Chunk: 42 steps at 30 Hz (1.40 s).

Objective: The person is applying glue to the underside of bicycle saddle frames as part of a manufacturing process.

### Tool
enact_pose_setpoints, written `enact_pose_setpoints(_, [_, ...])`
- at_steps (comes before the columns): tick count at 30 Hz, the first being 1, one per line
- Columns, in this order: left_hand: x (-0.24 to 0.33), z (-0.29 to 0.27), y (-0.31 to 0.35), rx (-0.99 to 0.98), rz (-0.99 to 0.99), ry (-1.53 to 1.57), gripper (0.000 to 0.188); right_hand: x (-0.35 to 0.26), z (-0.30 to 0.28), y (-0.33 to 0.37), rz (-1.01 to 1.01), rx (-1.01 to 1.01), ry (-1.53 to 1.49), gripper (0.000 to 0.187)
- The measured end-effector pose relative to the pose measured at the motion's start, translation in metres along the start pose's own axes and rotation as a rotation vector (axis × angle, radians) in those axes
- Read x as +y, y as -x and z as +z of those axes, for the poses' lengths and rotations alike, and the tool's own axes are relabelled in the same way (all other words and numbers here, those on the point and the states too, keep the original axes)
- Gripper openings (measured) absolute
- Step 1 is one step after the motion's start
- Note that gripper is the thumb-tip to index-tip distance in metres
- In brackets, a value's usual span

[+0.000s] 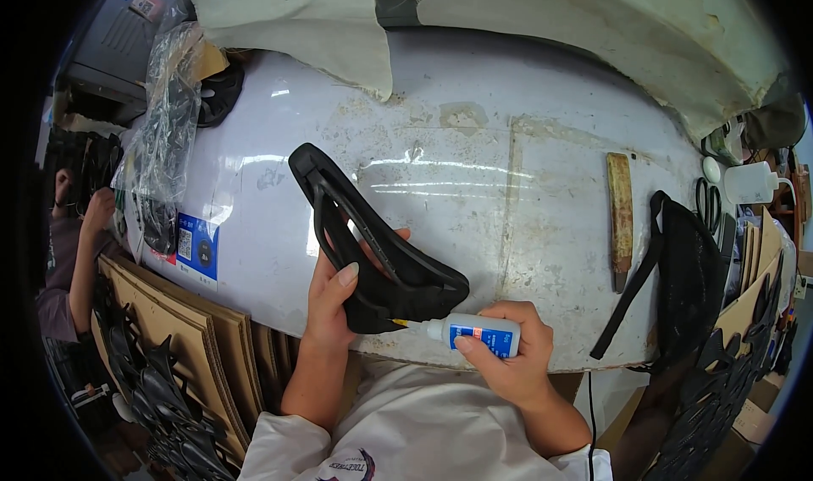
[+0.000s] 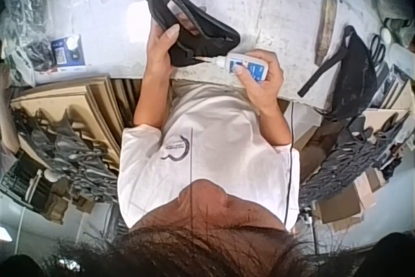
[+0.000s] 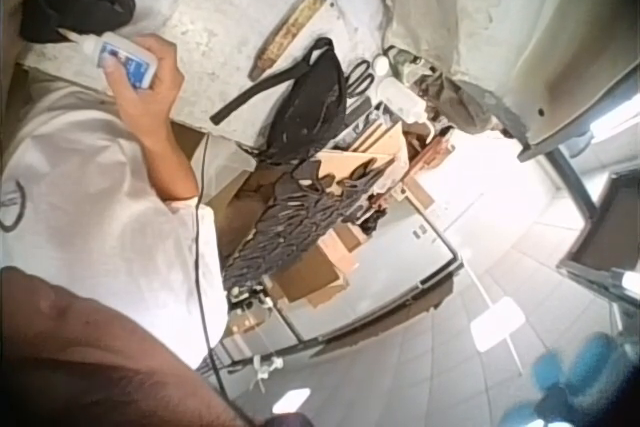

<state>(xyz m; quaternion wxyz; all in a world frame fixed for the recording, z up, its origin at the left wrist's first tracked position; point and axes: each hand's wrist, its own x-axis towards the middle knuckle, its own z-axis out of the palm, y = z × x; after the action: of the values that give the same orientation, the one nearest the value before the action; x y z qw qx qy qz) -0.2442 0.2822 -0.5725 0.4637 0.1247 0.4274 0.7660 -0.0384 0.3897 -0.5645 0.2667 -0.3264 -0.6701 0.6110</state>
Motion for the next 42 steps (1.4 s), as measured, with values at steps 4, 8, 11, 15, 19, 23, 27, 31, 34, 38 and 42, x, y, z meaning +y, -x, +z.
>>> enact_pose_setpoints(4, [0.0, 0.0, 0.0, 0.012, -0.001, -0.004, 0.083, 0.0, 0.0, 0.0, 0.004, 0.0, -0.002, 0.036])
enact_pose_setpoints(8, [-0.002, -0.003, 0.0, -0.016, 0.018, 0.061, 0.087, 0.001, 0.0, 0.0, 0.013, -0.007, -0.003, 0.036])
enact_pose_setpoints(11, [-0.003, -0.002, 0.0, -0.01, 0.024, 0.057, 0.088, 0.001, 0.0, 0.0, -0.008, -0.004, 0.01, 0.036])
enact_pose_setpoints(15, [-0.002, -0.001, 0.0, -0.009, 0.031, 0.04, 0.088, 0.002, 0.001, 0.0, 0.018, 0.008, 0.002, 0.037])
enact_pose_setpoints(19, [-0.004, -0.001, -0.001, -0.015, 0.044, 0.004, 0.088, 0.004, 0.0, 0.002, 0.045, 0.024, -0.017, 0.037])
enact_pose_setpoints(23, [-0.005, -0.002, -0.001, -0.015, 0.069, 0.007, 0.087, 0.009, -0.002, 0.003, 0.055, 0.019, -0.01, 0.037])
enact_pose_setpoints(27, [-0.004, -0.001, -0.002, 0.004, 0.066, 0.031, 0.089, 0.019, -0.017, 0.011, 0.046, 0.189, -0.152, 0.037])
enact_pose_setpoints(31, [-0.001, 0.003, -0.002, 0.027, 0.034, 0.022, 0.092, 0.013, -0.032, 0.014, 0.168, 0.308, -0.254, 0.04])
enact_pose_setpoints(34, [0.0, 0.009, 0.004, 0.123, 0.051, -0.096, 0.099, 0.023, -0.038, 0.018, 0.145, 0.329, -0.222, 0.038])
enact_pose_setpoints(38, [0.008, 0.022, 0.007, 0.187, 0.069, -0.113, 0.1, 0.025, -0.036, 0.019, 0.096, 0.383, -0.184, 0.036])
enact_pose_setpoints(42, [0.015, 0.038, 0.008, 0.193, 0.081, -0.276, 0.103, 0.027, -0.039, 0.019, 0.114, 0.383, -0.161, 0.036])
